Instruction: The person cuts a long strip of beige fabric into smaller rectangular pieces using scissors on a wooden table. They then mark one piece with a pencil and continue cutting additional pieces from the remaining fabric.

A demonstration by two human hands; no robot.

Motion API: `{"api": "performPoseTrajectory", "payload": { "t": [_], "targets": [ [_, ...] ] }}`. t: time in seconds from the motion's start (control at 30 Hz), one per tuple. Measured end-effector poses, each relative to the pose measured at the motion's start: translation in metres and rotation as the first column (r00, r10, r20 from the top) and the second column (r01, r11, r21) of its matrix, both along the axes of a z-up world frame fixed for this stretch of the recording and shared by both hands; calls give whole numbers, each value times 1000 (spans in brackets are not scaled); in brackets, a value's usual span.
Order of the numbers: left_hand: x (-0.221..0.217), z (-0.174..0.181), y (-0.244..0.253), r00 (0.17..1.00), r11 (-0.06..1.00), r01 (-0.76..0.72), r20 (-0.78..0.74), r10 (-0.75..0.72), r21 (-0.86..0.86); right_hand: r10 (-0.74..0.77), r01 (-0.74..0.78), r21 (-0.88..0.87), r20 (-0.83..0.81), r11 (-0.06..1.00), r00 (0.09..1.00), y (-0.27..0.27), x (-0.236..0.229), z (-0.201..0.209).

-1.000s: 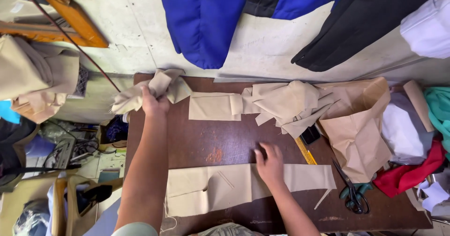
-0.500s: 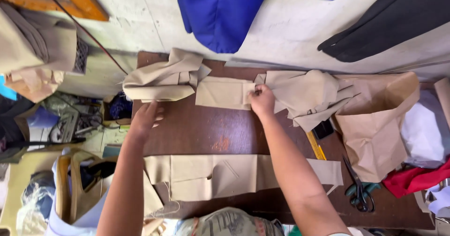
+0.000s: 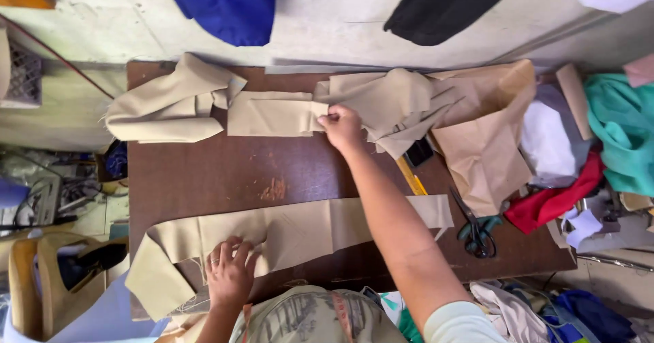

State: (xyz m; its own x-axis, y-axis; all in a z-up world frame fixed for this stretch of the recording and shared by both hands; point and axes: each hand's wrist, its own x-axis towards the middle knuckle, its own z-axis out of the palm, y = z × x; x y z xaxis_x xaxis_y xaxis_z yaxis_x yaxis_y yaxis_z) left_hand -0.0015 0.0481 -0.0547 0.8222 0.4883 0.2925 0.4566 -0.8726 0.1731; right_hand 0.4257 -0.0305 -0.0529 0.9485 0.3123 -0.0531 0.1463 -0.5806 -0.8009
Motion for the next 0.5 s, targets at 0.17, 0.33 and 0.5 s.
{"api": "performPoseTrajectory", "payload": {
  "t": [0.17, 0.33, 0.5],
  "targets": [
    [0, -8, 14, 985, 982, 174, -11, -173, 73, 85, -91, 29, 147, 995, 985, -26, -32, 25],
    [-11, -30, 30, 955, 957, 151, -215, -206, -247, 175, -108, -170, 451, 979, 875, -146, -86, 42],
    [-3, -32, 8, 965, 945, 235, -63, -255, -229, 286, -138, -328, 461, 935, 840, -276, -141, 21]
  ]
}}
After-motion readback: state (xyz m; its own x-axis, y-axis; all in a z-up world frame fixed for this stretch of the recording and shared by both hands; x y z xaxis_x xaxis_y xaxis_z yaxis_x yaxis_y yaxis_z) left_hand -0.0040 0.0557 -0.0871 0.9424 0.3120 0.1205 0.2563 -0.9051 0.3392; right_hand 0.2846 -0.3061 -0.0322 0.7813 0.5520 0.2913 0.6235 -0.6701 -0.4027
